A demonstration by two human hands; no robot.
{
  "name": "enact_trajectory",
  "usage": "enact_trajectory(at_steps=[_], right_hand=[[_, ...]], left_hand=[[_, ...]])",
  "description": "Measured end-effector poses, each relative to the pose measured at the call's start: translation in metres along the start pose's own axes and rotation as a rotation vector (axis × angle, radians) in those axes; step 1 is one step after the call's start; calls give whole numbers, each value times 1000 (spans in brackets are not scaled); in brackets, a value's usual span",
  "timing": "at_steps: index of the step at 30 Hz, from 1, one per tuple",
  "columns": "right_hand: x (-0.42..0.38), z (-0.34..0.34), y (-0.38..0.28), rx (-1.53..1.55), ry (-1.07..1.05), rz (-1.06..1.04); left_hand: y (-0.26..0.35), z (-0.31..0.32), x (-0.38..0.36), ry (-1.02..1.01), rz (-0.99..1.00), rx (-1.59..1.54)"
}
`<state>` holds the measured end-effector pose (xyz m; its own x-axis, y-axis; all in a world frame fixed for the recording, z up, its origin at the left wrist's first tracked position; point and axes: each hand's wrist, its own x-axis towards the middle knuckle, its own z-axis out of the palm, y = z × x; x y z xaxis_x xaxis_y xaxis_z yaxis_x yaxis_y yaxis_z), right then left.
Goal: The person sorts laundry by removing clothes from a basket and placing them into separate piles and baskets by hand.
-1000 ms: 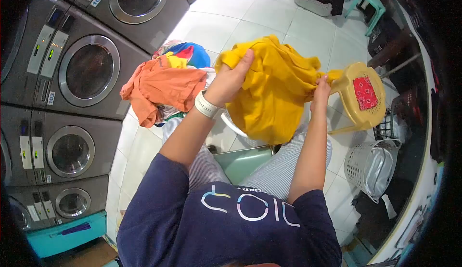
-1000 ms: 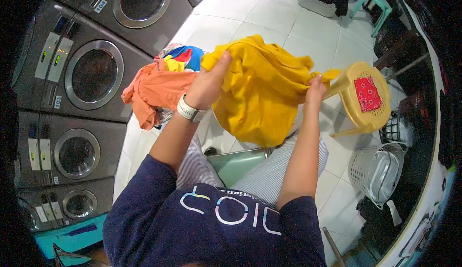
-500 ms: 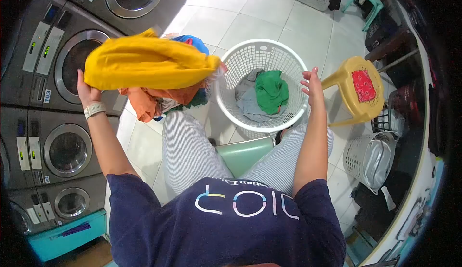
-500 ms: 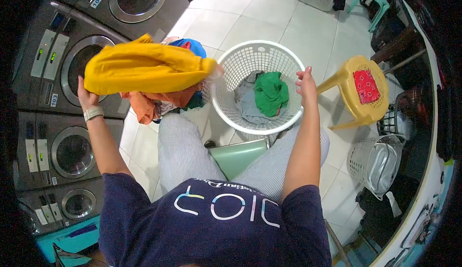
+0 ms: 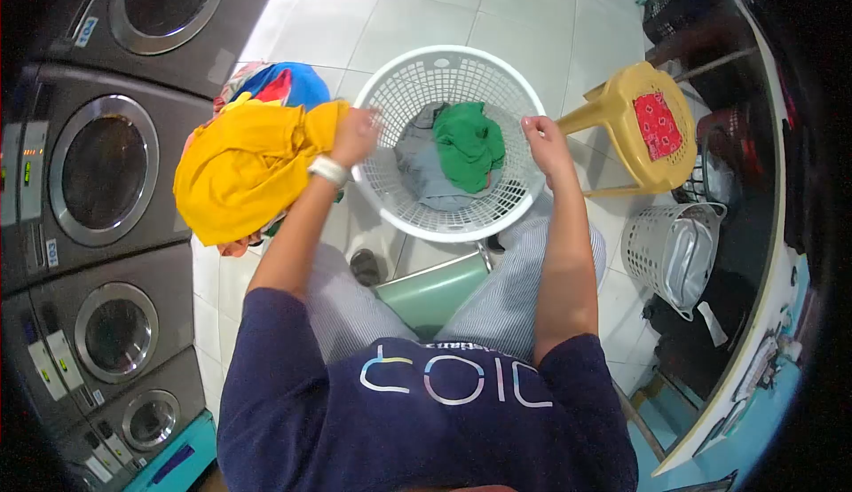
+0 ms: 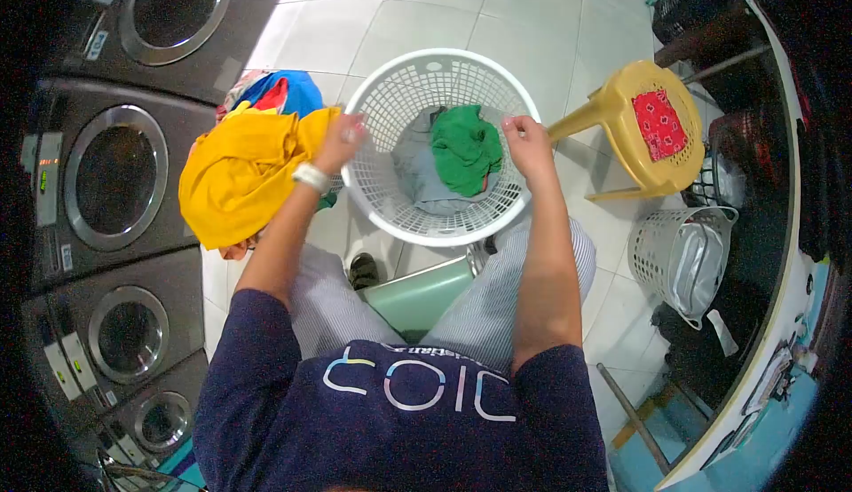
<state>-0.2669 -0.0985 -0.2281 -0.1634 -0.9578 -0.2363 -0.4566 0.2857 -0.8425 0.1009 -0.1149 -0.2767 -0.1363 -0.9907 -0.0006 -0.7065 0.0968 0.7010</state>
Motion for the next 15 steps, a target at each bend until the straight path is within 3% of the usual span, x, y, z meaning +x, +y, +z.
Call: enact_trajectory(at_steps=[1,3,5,6,8,10,11,13,15], right_hand=[[0,-2,1,-14,21,-38],[1,-4,9,21,51,-31],[0,-3,12,59,81,-29],[-2,-5,9,57,49,8],[2,-8,13,45,21,43],[2,-4,22,42,-1,32],[1,-4,25,37,-25,20],[-3,-6,14,95,-61,79],[-4,-5,15,88,-73,109]], left_hand=[[-18,43,10,-258,1,-41],[-8,92,27,-708,-316,-113],[-29,151,33,-642,-486,-220],[-50,186,30,-655,-482,-219],[-84,252,23,-573,-423,163],[-75,290,10,-508,-521,114],[-70,302,4,-434,-623,76],[-58,313,19,-461,-581,-42],[5,281,36,-237,-618,-305]])
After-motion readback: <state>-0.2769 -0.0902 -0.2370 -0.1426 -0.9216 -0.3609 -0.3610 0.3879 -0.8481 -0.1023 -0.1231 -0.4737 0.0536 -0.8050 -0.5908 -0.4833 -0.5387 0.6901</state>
